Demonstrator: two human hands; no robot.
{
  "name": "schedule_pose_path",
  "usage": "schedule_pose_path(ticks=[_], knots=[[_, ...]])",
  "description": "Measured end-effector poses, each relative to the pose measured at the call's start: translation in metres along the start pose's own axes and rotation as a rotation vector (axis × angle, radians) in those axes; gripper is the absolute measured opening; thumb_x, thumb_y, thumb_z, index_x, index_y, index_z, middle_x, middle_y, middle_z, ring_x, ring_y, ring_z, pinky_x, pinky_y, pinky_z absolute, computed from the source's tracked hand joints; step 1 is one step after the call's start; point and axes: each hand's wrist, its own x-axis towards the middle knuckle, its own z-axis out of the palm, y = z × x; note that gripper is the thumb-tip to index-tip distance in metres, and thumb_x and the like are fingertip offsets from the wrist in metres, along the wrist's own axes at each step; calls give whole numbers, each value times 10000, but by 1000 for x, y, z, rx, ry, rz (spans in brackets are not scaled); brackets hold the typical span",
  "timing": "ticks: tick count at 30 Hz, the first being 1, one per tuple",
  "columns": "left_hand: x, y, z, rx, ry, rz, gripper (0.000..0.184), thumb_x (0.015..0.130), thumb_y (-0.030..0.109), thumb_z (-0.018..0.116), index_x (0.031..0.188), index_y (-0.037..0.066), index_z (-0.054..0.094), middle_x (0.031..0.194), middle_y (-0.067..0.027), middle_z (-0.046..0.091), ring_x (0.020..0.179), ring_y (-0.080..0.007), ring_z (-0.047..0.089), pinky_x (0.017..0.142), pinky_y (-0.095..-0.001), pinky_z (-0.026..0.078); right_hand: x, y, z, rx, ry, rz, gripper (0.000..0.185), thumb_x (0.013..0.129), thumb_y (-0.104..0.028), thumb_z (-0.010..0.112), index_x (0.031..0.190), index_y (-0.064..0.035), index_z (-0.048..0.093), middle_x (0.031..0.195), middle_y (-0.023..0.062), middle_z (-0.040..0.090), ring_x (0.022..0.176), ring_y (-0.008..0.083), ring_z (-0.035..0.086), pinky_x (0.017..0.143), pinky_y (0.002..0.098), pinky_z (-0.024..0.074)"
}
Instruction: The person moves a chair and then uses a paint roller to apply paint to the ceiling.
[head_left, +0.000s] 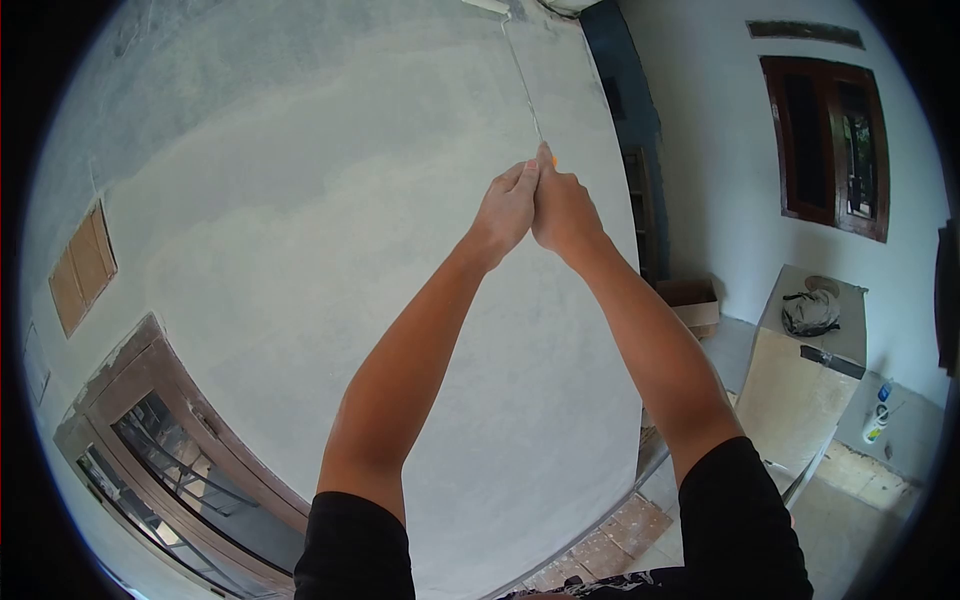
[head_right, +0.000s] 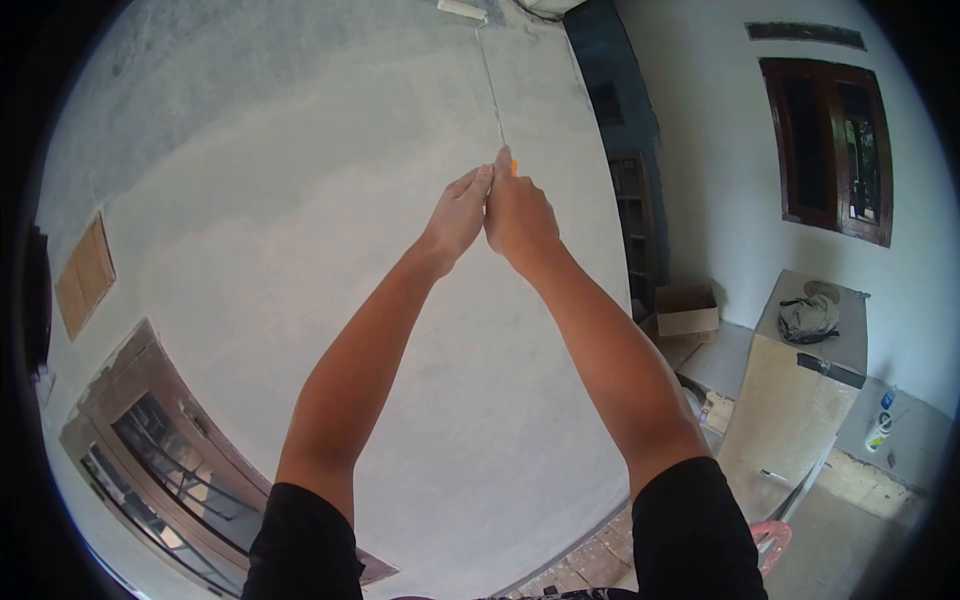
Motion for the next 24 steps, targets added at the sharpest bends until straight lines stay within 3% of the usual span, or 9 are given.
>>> schedule_pose_path(ticks=[1,3,5,6,10,13,16,19,24], knots=[[1,-2,-1,1,-1,-1,586,1167,439,362,1497,2,570,1430,-160,641,1277,-261,623,1145,-408,442,-1,-2,-2,-5,-24,8,704,985,-41,582,1614,85,291,991,302,744,948,441,759,840,511,622],[1,-9,-1,-17,75,-24,607,1163,439,363,1356,-47,671,1270,-207,721,1109,-268,656,1031,-400,505,-11,-3,-2,-13,-52,23,704,986,-41,581,1615,85,290,997,303,743,947,441,760,848,515,621],[-6,-12,-6,49,69,-35,617,1163,445,363,1296,-54,702,1196,-188,739,1049,-251,650,995,-399,513,-38,-4,2,-57,-86,8,710,985,-35,581,1616,100,284,1015,304,742,949,436,762,856,511,622],[-9,-13,-9,118,66,-45,635,1164,450,363,1237,-61,733,1123,-170,757,989,-235,644,958,-398,522,-50,-12,-7,-41,-149,57,778,925,41,600,1633,69,279,998,324,732,942,485,749,852,517,613],[-12,-11,-7,62,8,-54,645,1163,462,360,1248,-52,741,1085,-157,765,976,-236,654,943,-392,530,-54,-8,-16,-74,-161,76,745,935,40,597,1619,79,304,1026,325,739,958,450,761,854,506,620],[0,-12,-2,81,38,42,656,1163,488,359,1301,-38,728,1103,-170,764,994,-242,657,961,-387,528,-20,6,-11,-73,-30,-4,724,948,37,590,1615,78,311,1049,314,749,984,430,766,862,506,623],[7,-20,0,155,9,46,719,1154,562,338,1361,-24,700,1172,-137,776,1061,-249,699,1050,-457,494,-6,16,-1,16,-22,20,726,941,49,586,1614,77,315,1048,301,757,995,433,764,860,516,623],[2,-24,0,239,-4,64,747,1148,589,327,1365,-19,704,1152,-152,779,1080,-263,702,1066,-456,499,-34,21,5,-2,35,-14,647,1013,-42,558,1598,101,322,1078,285,748,1000,409,765,864,496,625],[-12,-10,-4,259,-170,-79,761,1159,562,314,1279,-58,739,1035,-184,781,1031,-276,693,1014,-427,536,-69,9,-16,-101,-242,122,644,1030,-79,571,1592,114,322,1027,235,769,958,386,777,857,476,629]])
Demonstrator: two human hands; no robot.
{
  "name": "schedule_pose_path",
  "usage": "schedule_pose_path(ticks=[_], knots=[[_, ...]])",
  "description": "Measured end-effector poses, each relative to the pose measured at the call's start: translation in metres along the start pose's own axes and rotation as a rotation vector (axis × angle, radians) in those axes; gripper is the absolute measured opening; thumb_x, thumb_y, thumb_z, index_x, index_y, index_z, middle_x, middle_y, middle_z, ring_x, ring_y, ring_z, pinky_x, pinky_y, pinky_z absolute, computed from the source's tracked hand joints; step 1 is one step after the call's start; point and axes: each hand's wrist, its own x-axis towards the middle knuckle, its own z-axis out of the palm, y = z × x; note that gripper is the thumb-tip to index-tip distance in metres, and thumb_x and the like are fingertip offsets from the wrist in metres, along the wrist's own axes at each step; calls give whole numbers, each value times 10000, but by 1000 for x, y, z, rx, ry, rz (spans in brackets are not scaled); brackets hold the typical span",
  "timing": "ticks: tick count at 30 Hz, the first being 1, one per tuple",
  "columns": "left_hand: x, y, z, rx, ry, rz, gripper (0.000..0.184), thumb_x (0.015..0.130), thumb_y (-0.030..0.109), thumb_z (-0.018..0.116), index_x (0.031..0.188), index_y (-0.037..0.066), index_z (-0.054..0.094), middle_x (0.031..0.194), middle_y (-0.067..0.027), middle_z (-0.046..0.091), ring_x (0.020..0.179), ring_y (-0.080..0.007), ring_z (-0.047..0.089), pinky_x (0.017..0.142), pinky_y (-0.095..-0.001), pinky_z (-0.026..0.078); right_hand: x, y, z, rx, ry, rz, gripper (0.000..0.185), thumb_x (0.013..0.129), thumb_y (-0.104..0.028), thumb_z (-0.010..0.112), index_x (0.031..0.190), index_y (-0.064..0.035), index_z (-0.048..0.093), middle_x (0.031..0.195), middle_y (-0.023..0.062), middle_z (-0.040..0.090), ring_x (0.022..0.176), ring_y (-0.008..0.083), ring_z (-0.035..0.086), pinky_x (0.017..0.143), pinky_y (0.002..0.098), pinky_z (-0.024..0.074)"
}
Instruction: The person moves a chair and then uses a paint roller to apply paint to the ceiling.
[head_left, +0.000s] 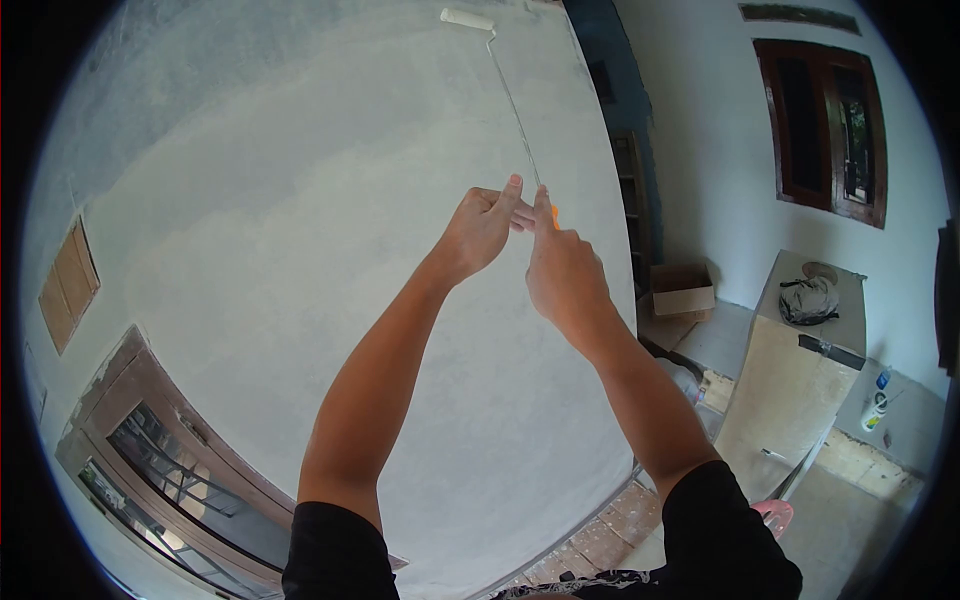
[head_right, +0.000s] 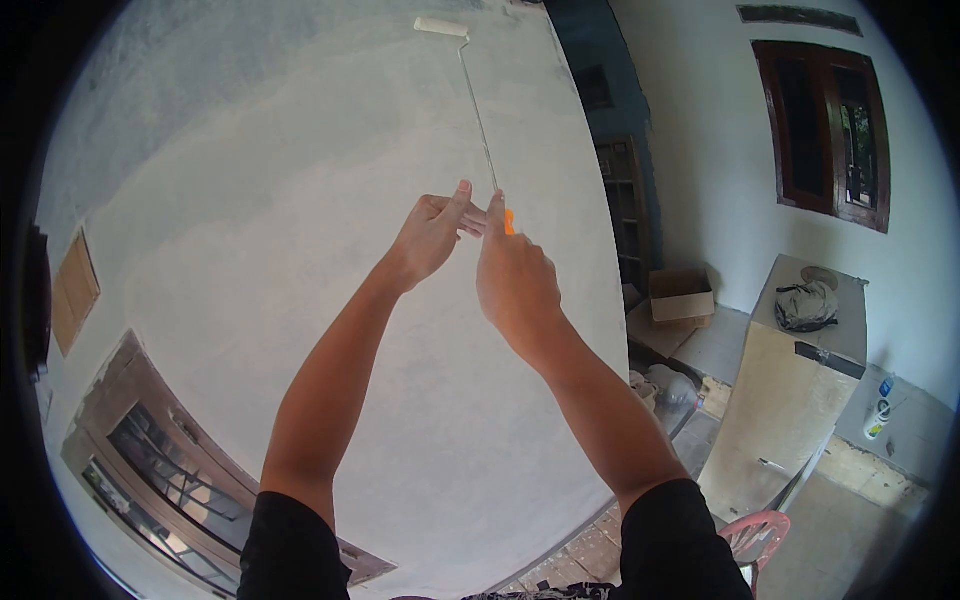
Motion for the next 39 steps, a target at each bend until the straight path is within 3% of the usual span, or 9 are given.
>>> schedule_pose_path(ticks=[3,6,9,13,16,22,27,31,39], knots=[[10,0,-3,-19,75,52,768,1159,568,302,1285,-52,738,1037,-179,778,1014,-278,696,1002,-428,540,27,3,5,63,242,-119,655,1021,-60,585,1591,120,317,1017,242,766,949,374,780,830,468,633],[22,-4,1,-7,111,110,771,1159,575,298,1296,-45,736,1046,-180,779,1008,-275,698,995,-429,540,70,2,0,153,222,-109,709,961,35,568,1617,90,305,959,275,761,913,410,777,830,498,627],[37,-22,7,-32,160,195,764,1159,568,312,1257,-50,751,1019,-174,781,994,-277,708,991,-422,541,76,5,6,50,136,-75,637,1036,-74,567,1589,120,317,1057,256,756,968,366,777,820,456,634],[26,-14,-1,88,132,99,756,1161,558,323,1203,-48,772,982,-181,781,984,-276,720,982,-415,546,38,14,23,52,227,-122,639,1036,-70,559,1587,134,309,1060,271,750,965,377,775,820,467,636],[25,-14,-6,7,27,78,762,1160,558,326,1171,-49,786,953,-196,779,976,-274,730,980,-418,545,24,8,9,31,32,-51,648,1025,-56,563,1583,148,304,1072,289,742,967,386,773,820,475,637],[42,-1,-11,16,104,121,749,1162,567,300,1439,-45,629,1015,-207,774,964,-277,729,972,-417,542,93,6,0,9,237,-126,687,1023,-107,620,1581,148,311,1040,272,747,961,383,774,824,448,643],[60,-18,-7,63,120,160,760,1161,568,301,1371,-57,679,982,-199,772,955,-278,728,957,-406,547,92,12,8,102,214,-99,706,986,-11,588,1612,119,286,1058,309,746,994,425,764,865,481,630],[43,0,-8,-20,87,171,767,1157,576,317,1278,-54,737,939,-193,764,926,-284,718,940,-399,553,46,4,-13,-51,120,-46,653,1030,-94,593,1577,146,328,1106,285,746,1033,387,770,895,445,636],[64,9,-3,25,153,194,780,1156,587,278,1378,-52,667,913,-188,752,917,-283,693,946,-403,542,108,4,-37,-53,101,-88,677,1007,-88,629,1569,149,335,1130,290,742,1043,393,765,900,450,635]])
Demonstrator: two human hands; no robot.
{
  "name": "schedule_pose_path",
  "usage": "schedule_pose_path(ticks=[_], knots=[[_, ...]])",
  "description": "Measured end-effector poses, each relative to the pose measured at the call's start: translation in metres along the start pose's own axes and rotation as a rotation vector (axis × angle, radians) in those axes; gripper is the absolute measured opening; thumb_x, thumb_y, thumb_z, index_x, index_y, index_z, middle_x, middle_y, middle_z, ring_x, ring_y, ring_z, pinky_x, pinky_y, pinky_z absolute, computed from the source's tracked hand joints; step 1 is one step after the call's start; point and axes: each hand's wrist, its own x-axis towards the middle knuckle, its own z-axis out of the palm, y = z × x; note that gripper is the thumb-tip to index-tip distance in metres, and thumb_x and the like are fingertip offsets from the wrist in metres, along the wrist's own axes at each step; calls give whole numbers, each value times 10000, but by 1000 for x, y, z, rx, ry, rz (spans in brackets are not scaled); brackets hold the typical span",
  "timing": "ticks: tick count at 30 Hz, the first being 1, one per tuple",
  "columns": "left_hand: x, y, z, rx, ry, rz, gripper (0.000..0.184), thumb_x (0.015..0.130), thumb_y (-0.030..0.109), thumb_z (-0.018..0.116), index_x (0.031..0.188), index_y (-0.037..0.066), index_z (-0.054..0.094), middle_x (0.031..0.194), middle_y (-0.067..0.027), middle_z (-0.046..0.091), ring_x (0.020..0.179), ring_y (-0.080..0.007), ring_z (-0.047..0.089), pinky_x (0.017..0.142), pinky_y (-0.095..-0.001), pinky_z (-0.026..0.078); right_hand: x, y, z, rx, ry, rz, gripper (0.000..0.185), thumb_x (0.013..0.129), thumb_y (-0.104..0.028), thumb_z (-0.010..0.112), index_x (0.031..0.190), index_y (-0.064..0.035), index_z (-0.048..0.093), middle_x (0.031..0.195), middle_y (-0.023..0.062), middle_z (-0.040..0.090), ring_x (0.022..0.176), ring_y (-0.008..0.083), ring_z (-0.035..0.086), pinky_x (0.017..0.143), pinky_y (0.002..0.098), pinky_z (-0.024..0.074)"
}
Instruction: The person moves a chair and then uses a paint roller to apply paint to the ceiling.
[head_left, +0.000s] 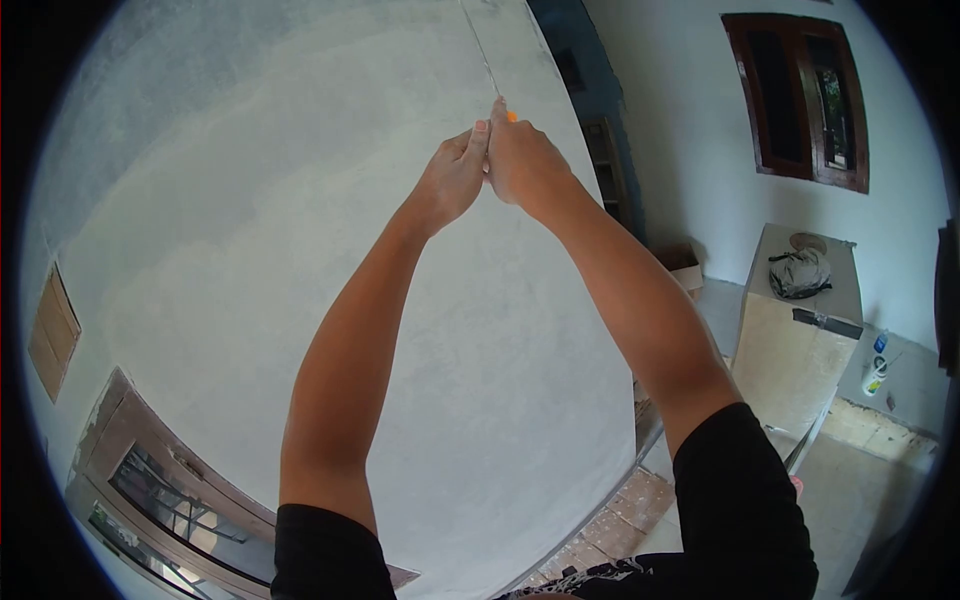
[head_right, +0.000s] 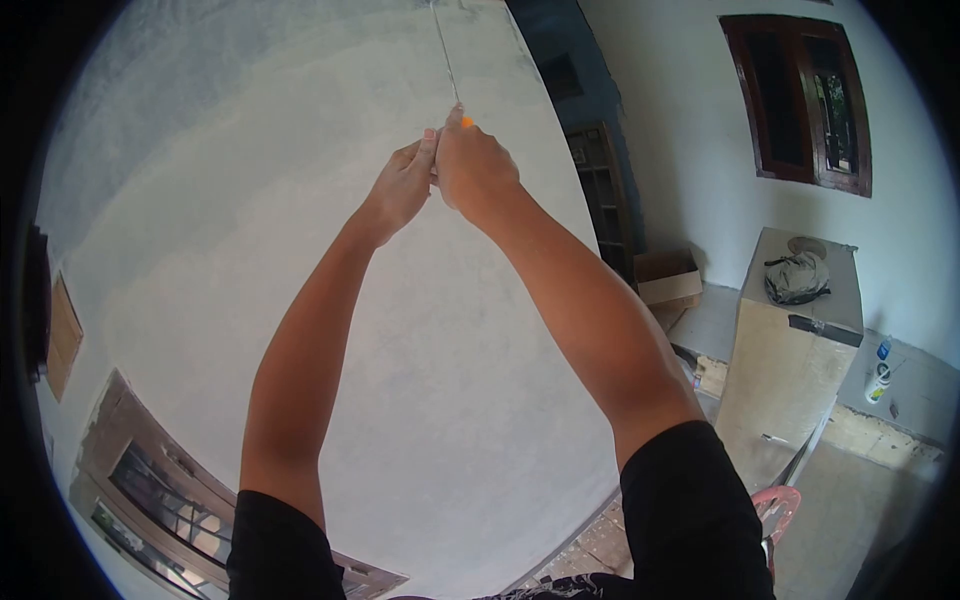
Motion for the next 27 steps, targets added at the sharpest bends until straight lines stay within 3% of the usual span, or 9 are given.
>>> schedule_pose_path(ticks=[5,7,9,12,16,22,24,27], knots=[[2,-22,6,6,-2,27,785,1153,598,284,1374,-48,671,915,-191,748,904,-278,677,948,-406,536,-35,19,24,17,72,-13,686,1019,-94,606,1599,121,310,1130,293,739,1039,392,765,897,457,633],[-5,-20,2,44,-96,83,788,1149,604,311,1352,-63,679,930,-183,750,904,-267,679,939,-397,536,-56,16,20,-10,79,-22,683,1023,-96,598,1604,113,307,1135,296,737,1044,394,763,896,459,632],[-9,-13,1,6,-102,72,774,1152,592,321,1335,-66,686,930,-177,748,903,-256,677,933,-391,537,-67,10,5,-24,-85,31,671,1025,-91,587,1597,124,309,1146,299,733,1057,398,759,890,471,631],[-5,-6,4,-26,-52,42,743,1163,559,323,1311,-67,695,923,-166,743,900,-240,675,919,-380,539,-35,20,17,16,88,-54,661,1024,-84,584,1587,135,316,1163,301,730,1069,395,757,885,478,632],[7,-8,10,-66,26,72,711,1174,527,317,1297,-64,694,900,-156,731,904,-226,675,896,-373,547,1,15,11,62,39,-14,665,1017,-72,593,1582,144,317,1171,305,728,1070,393,757,884,483,632],[-2,-12,1,55,-3,55,832,1144,617,299,1175,-71,765,893,-156,722,936,-265,674,952,-409,528,-58,15,10,23,66,-60,699,995,-51,622,1582,159,304,1152,297,735,1041,384,768,870,452,641],[-9,-4,0,90,-48,44,855,1141,630,286,1160,-71,775,895,-157,724,944,-275,675,968,-414,523,-70,10,-8,-9,-101,-14,712,1000,-58,620,1591,158,286,1147,290,739,1032,381,771,863,445,643],[-6,-4,3,38,-54,20,815,1142,636,277,1210,0,782,998,-97,751,961,-200,648,891,-380,500,-33,18,5,10,23,-39,718,1005,-59,616,1602,146,274,1128,287,741,1021,382,771,856,457,641]])
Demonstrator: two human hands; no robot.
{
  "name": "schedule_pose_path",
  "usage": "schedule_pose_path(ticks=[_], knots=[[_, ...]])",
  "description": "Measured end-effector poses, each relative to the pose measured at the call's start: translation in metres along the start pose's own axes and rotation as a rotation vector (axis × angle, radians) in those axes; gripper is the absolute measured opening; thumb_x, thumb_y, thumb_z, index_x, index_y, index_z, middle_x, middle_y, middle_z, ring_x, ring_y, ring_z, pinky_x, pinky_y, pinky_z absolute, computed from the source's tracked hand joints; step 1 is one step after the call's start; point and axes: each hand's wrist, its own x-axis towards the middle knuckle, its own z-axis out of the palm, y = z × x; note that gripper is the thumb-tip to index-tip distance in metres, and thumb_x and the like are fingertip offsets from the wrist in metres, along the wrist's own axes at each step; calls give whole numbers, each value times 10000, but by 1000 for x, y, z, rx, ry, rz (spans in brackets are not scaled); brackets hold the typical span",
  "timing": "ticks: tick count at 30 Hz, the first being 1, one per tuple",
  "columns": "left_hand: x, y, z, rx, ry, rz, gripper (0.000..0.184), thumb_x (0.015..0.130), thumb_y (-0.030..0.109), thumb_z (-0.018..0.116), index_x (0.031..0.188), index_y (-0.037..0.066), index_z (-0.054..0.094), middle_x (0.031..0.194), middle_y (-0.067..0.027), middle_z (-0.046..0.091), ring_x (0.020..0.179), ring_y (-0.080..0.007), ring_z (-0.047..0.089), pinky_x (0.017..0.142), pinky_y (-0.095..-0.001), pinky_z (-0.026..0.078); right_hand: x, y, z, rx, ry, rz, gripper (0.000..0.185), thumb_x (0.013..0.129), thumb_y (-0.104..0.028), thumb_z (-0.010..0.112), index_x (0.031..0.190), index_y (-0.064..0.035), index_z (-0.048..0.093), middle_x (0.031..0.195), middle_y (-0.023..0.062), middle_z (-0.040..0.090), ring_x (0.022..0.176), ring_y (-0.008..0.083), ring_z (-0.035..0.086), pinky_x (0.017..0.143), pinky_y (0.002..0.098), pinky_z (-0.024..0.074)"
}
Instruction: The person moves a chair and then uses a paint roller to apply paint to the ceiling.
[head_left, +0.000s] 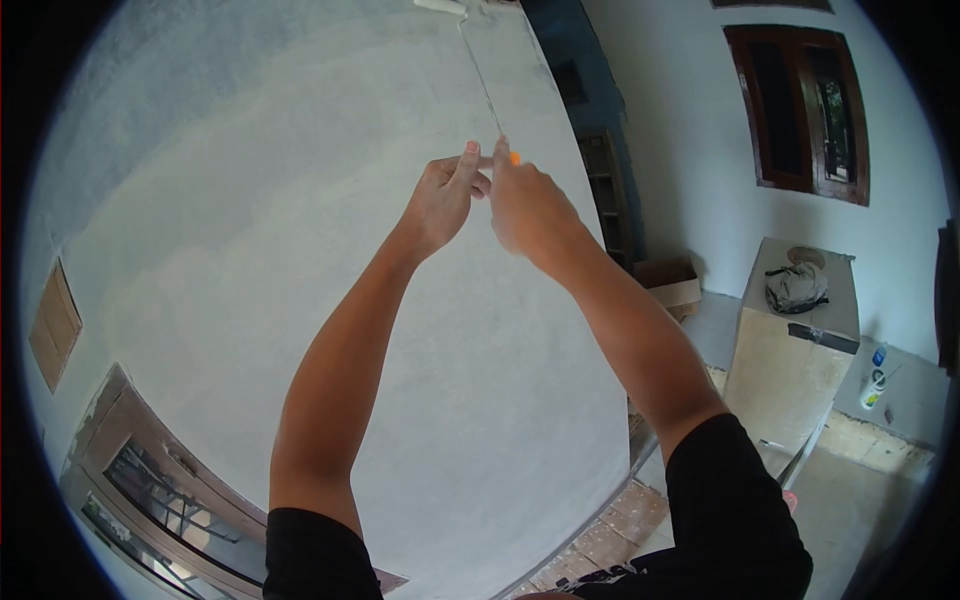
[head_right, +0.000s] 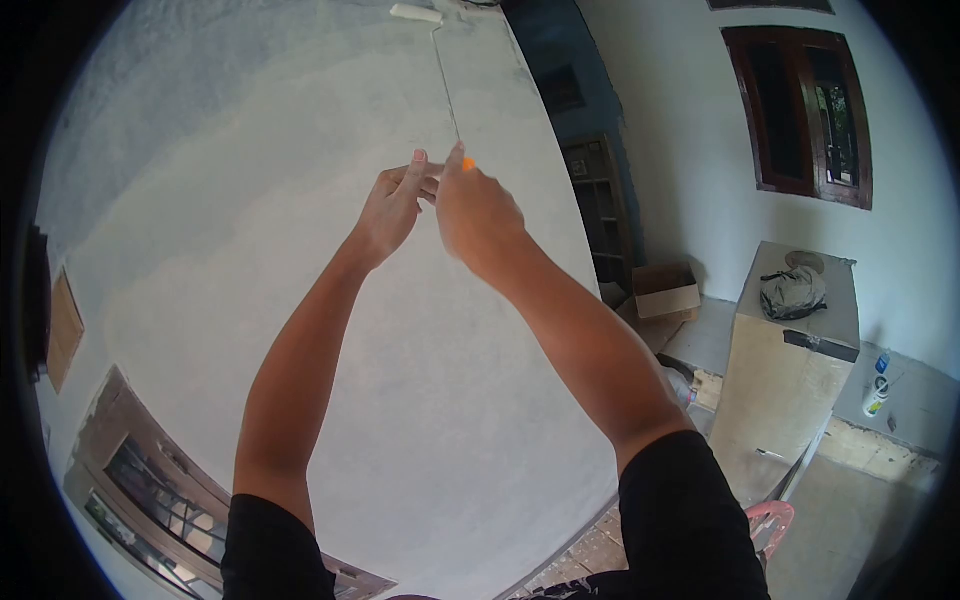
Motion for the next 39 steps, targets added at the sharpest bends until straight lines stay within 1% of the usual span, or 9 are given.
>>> schedule_pose_path(ticks=[3,5,14,18,23,31,35,37,39], knots=[[5,-5,4,1,7,-87,821,1140,645,263,1247,7,769,1051,-102,737,1008,-205,644,905,-393,501,35,-1,13,90,57,-2,790,935,9,628,1613,147,248,1005,325,733,954,436,759,820,480,627],[3,-6,9,-20,57,-28,872,1139,644,234,1232,-51,752,1044,-179,737,1002,-298,662,1002,-438,515,31,2,21,116,45,7,767,961,-29,631,1609,146,258,1035,303,738,968,412,765,829,472,632],[-15,22,4,-7,184,147,692,1154,497,418,925,-67,748,785,-129,716,850,-236,645,866,-382,517,-30,-22,-15,109,-71,-4,717,955,-14,604,1580,162,301,1043,299,740,1001,414,763,851,483,628],[9,22,7,67,306,32,676,1155,489,401,994,-68,749,850,-158,730,864,-240,652,861,-379,521,18,-10,0,135,109,-11,706,947,-14,621,1566,161,328,1061,306,737,1011,419,762,861,483,626],[18,10,22,-122,283,17,645,1155,477,388,1115,-73,723,986,-200,739,927,-259,668,882,-398,527,30,6,6,147,100,-13,736,934,-16,645,1568,161,315,1064,311,734,1012,421,760,862,482,626],[-4,16,9,-193,208,-4,627,1157,483,381,1140,-38,728,1047,-148,754,986,-244,668,945,-403,512,-12,-23,-19,182,-64,-35,808,897,0,652,1597,148,279,1065,354,723,997,452,753,858,473,621],[16,17,-3,-337,293,-108,612,1152,477,416,1214,-50,720,1055,-135,761,989,-241,670,978,-406,507,40,-13,10,155,107,-73,793,878,39,619,1589,160,289,1030,345,726,981,455,753,844,478,618],[9,16,-2,-341,312,-99,623,1148,481,436,1174,-58,747,990,-138,764,967,-233,666,974,-388,511,33,-19,7,187,132,-91,786,875,43,613,1584,165,296,1013,340,728,973,459,754,839,482,617],[2,10,-4,-203,295,-23,667,1147,493,431,1051,-73,770,934,-143,758,941,-228,656,959,-376,511,7,-23,-1,132,-26,-50,806,904,-2,674,1576,191,272,1071,302,735,1010,396,765,849,452,634]])
